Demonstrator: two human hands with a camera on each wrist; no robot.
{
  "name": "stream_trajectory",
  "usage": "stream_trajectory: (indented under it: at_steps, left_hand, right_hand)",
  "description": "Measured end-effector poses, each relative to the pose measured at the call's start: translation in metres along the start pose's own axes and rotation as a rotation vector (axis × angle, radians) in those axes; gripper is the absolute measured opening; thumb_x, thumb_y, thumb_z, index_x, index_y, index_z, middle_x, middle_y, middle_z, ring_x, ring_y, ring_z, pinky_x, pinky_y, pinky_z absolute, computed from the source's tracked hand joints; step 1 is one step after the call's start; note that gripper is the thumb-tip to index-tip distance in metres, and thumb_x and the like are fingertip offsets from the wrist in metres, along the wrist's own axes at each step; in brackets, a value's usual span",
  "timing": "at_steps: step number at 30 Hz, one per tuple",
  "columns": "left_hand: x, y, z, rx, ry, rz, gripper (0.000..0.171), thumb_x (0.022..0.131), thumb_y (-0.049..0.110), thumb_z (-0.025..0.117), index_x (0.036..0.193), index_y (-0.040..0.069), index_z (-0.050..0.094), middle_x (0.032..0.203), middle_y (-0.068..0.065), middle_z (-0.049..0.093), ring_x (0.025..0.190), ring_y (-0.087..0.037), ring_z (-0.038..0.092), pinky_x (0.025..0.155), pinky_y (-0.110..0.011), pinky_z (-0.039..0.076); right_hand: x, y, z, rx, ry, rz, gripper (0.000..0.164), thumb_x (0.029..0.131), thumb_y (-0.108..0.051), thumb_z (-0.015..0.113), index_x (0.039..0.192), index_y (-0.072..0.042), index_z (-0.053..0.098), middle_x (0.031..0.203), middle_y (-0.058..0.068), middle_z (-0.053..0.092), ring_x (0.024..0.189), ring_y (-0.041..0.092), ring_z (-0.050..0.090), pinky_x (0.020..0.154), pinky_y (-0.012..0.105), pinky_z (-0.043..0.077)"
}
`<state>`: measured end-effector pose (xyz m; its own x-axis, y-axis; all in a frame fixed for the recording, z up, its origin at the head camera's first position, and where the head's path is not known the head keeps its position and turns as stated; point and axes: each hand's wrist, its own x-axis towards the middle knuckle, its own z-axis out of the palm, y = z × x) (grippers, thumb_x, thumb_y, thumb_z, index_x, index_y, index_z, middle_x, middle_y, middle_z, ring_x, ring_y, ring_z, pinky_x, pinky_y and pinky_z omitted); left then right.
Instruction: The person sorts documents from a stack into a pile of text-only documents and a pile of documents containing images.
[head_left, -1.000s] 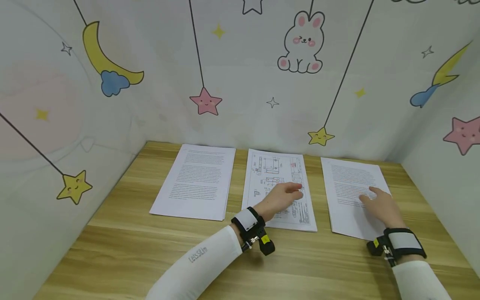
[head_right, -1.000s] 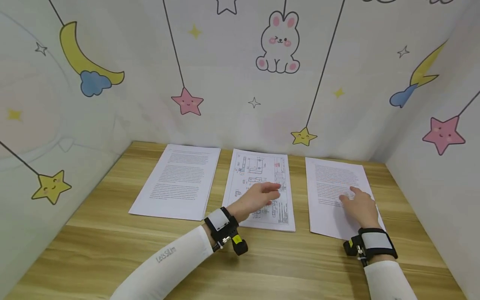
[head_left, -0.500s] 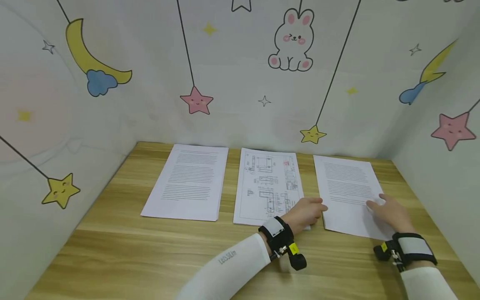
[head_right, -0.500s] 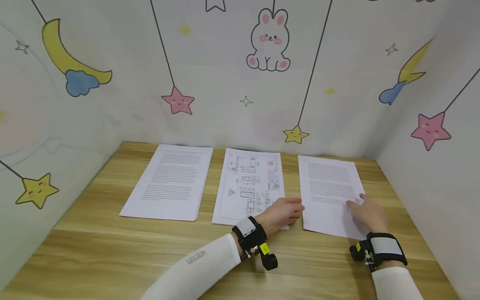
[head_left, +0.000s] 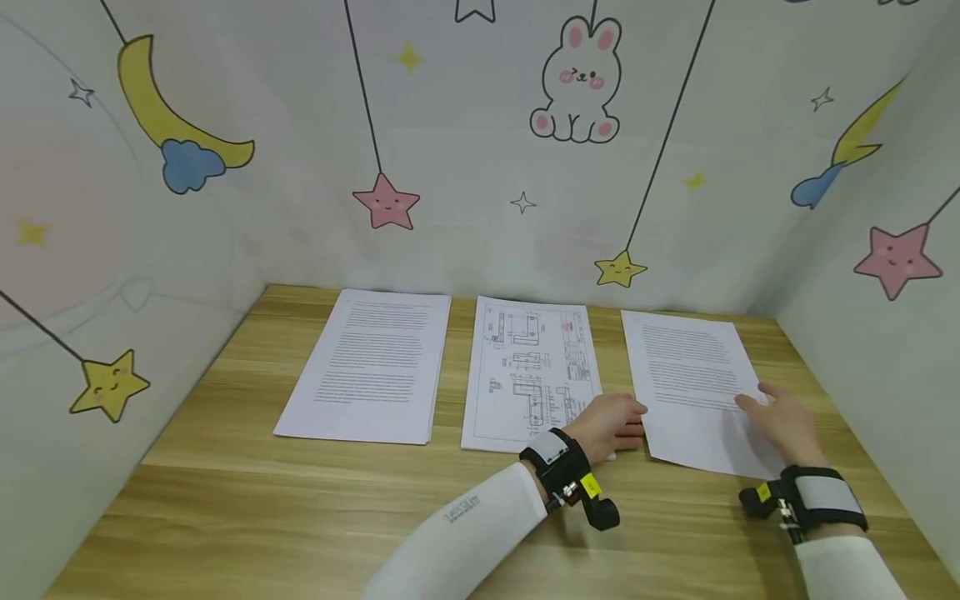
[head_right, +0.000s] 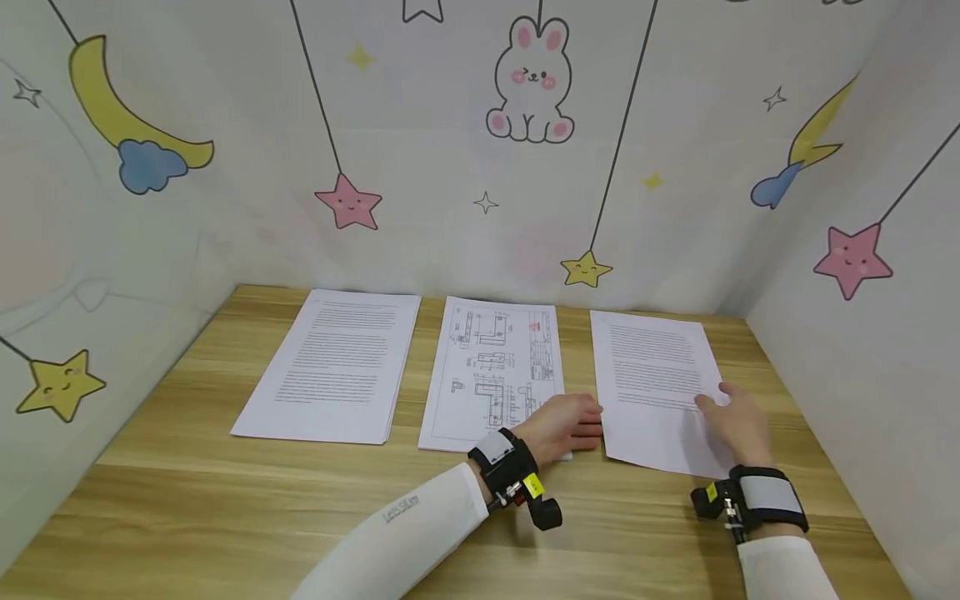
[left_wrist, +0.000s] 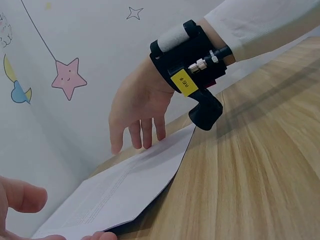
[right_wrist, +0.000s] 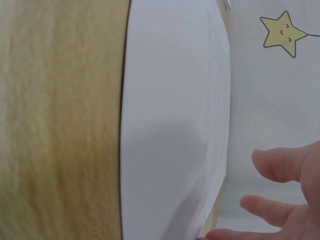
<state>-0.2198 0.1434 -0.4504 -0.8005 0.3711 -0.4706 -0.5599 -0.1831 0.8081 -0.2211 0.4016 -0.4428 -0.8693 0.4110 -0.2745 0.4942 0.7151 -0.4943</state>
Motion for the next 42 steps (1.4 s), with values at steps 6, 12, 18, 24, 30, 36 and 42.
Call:
stream_trajectory:
  at_steps: [6,12,18,24,30,36,42]
  left_hand:
    - [0.003,0.001,0.003,0.008,0.012,0.005,0.032,0.091,0.009,0.063,0.122,0.002,0.059,0.109,-0.017,0.061,0.087,-0.022,0.061,0.089,-0.039,0.057]
    - [0.007,0.000,0.008,0.015,0.042,0.002,0.019,0.090,0.008,0.063,0.107,0.001,0.064,0.102,-0.015,0.062,0.080,-0.019,0.060,0.085,-0.036,0.058]
    - [0.012,-0.004,0.010,0.025,0.039,0.015,0.021,0.092,0.006,0.060,0.109,-0.005,0.066,0.107,-0.019,0.071,0.095,-0.025,0.070,0.087,-0.039,0.058]
    - [0.019,-0.007,0.009,0.065,0.029,0.034,0.024,0.093,0.002,0.057,0.115,-0.004,0.064,0.108,-0.016,0.071,0.100,-0.025,0.070,0.088,-0.039,0.058]
    - [0.024,-0.011,0.005,0.131,-0.001,0.103,0.031,0.094,-0.002,0.055,0.123,0.001,0.061,0.115,-0.015,0.069,0.106,-0.028,0.069,0.092,-0.041,0.057]
    - [0.023,-0.012,0.001,0.096,-0.107,0.143,0.039,0.092,-0.011,0.046,0.125,0.006,0.058,0.113,-0.013,0.069,0.107,-0.030,0.069,0.086,-0.047,0.059]
    - [0.017,-0.009,-0.005,0.061,-0.168,0.159,0.048,0.090,-0.015,0.042,0.129,0.009,0.055,0.115,-0.011,0.068,0.109,-0.032,0.069,0.085,-0.049,0.059]
  right_hand:
    - [-0.002,-0.001,0.000,0.038,0.043,0.027,0.070,0.102,-0.034,0.041,0.154,0.007,0.017,0.155,0.039,0.018,0.142,0.058,0.021,0.111,0.068,0.027]
    - [-0.006,0.000,-0.001,0.004,0.060,0.013,0.067,0.102,-0.030,0.044,0.152,0.009,0.023,0.153,0.040,0.023,0.139,0.059,0.024,0.110,0.069,0.029]
    - [-0.009,0.001,0.004,-0.014,0.067,-0.003,0.065,0.101,-0.030,0.045,0.150,0.010,0.027,0.151,0.040,0.026,0.138,0.058,0.027,0.109,0.068,0.031]
    - [-0.013,0.000,0.009,-0.029,0.121,-0.036,0.059,0.101,-0.027,0.045,0.146,0.010,0.036,0.141,0.042,0.041,0.126,0.055,0.045,0.097,0.062,0.043]
    - [-0.018,-0.006,0.016,0.100,0.136,-0.007,0.055,0.102,-0.027,0.046,0.147,0.004,0.041,0.140,0.038,0.047,0.124,0.051,0.049,0.088,0.056,0.047]
    - [-0.020,-0.008,0.019,0.163,0.110,0.018,0.057,0.102,-0.033,0.043,0.149,0.000,0.039,0.147,0.035,0.041,0.131,0.049,0.043,0.096,0.058,0.044]
    - [-0.018,-0.006,0.020,0.205,0.073,0.038,0.067,0.104,-0.040,0.038,0.157,-0.003,0.021,0.154,0.035,0.031,0.137,0.050,0.038,0.106,0.061,0.039]
